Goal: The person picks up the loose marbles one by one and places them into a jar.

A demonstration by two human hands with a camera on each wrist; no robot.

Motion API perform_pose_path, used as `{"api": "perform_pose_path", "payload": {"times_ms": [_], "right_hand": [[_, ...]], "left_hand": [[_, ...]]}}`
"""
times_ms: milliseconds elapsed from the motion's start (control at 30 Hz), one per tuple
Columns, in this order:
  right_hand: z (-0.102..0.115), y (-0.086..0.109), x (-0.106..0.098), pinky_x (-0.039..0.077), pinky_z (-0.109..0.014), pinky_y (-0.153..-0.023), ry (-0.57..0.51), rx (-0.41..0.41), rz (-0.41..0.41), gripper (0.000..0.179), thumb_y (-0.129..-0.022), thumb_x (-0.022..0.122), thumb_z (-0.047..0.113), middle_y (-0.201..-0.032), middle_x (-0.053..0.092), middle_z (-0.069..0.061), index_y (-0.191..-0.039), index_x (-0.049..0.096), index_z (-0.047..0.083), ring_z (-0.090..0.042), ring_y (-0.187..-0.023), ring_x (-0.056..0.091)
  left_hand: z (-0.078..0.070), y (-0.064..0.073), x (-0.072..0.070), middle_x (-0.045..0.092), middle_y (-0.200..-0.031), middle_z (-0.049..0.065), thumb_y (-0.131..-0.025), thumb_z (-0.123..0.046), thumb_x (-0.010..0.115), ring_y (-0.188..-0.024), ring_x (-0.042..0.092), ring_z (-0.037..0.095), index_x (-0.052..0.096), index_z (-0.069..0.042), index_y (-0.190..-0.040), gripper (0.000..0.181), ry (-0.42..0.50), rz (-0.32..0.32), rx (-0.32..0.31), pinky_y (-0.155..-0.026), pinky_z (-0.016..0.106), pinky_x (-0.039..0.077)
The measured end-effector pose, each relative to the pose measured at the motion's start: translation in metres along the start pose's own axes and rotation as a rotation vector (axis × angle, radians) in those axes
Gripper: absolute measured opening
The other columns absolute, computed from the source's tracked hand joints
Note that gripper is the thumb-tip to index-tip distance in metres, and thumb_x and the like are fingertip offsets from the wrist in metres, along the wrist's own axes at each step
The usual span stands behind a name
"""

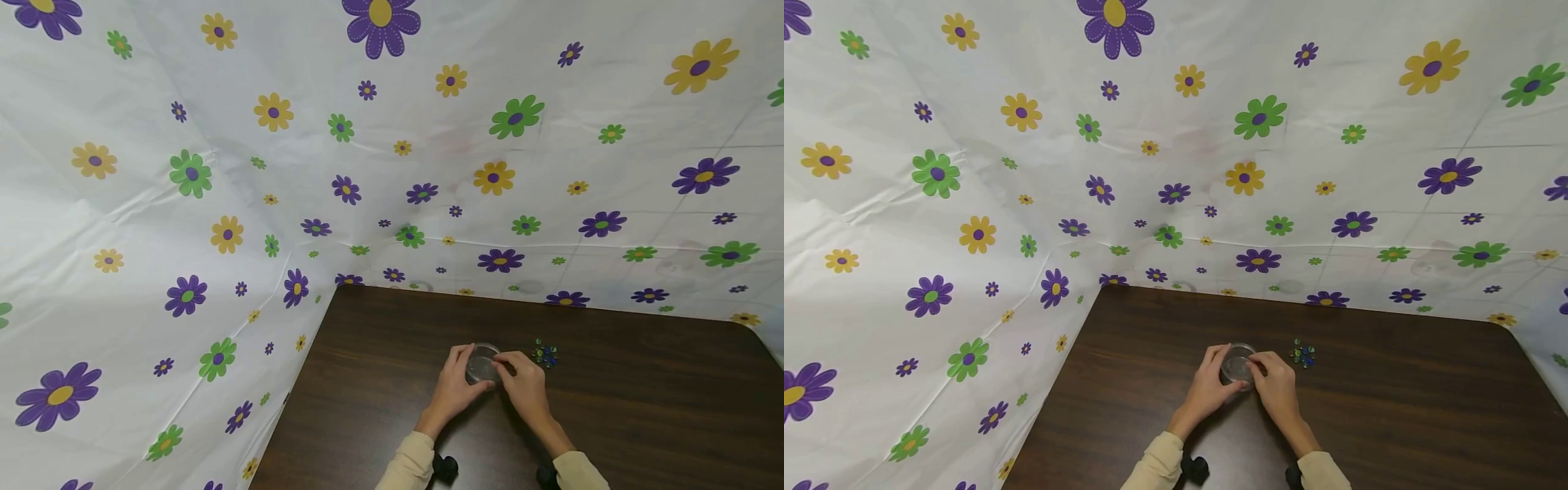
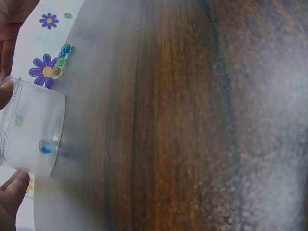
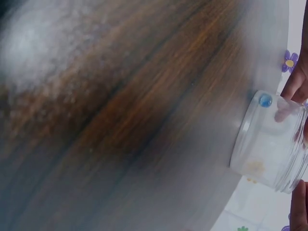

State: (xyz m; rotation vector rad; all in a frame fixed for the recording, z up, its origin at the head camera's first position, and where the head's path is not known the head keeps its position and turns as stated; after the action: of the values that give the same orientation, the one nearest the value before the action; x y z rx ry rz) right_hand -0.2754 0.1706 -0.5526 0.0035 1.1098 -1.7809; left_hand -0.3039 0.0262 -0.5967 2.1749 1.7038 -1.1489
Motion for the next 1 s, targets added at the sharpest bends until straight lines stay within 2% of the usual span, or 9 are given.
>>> {"api": "perform_pose_path", "payload": {"times_ms": [500, 767, 1000], "right_hand": [[-0.009, 0.002, -0.015, 0.045, -0.013, -0.076, 0.054, 0.016, -0.038, 0.023, -0.072, 0.089, -0.011, -0.086, 0.074, -0.009, -0.090, 0.078, -0.001, -0.028, -0.077, 0.070], [-0.017, 0.004, -0.022, 0.043, -0.009, -0.079, 0.073, 0.018, -0.045, 0.023, -0.071, 0.090, -0.009, -0.086, 0.074, -0.010, -0.090, 0.078, -0.002, -0.027, -0.078, 0.071], [-0.029, 0.009, -0.032, 0.043, -0.009, -0.074, 0.093, 0.025, -0.055, 0.025, -0.071, 0.090, -0.010, -0.085, 0.071, -0.012, -0.091, 0.077, -0.003, -0.026, -0.075, 0.067]], "left_hand": [[0.000, 0.000, -0.001, 0.050, -0.142, 0.005, -0.088, -0.029, 0.086, -0.124, 0.058, 0.019, 0.050, -0.004, -0.151, 0.077, 0.003, -0.014, -0.010, -0.100, 0.034, 0.050], [0.003, 0.000, 0.000, 0.049, -0.143, 0.003, -0.089, -0.034, 0.085, -0.124, 0.058, 0.019, 0.049, -0.005, -0.152, 0.078, -0.017, -0.004, -0.034, -0.100, 0.035, 0.050], [0.003, 0.000, 0.003, 0.049, -0.144, 0.003, -0.089, -0.033, 0.084, -0.124, 0.057, 0.018, 0.048, -0.006, -0.153, 0.078, -0.008, 0.009, -0.059, -0.100, 0.034, 0.050]]}}
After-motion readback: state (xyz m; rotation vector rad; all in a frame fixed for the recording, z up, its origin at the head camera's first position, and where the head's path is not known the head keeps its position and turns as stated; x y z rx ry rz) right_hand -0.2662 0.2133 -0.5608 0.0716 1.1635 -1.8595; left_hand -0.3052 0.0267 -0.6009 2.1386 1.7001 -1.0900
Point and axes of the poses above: each hand's wrist, its own y-axis away from the middle knuckle, its own x-axis out of the palm, z = x × y, the point moved 9 cm from there along -y, towards the middle knuckle
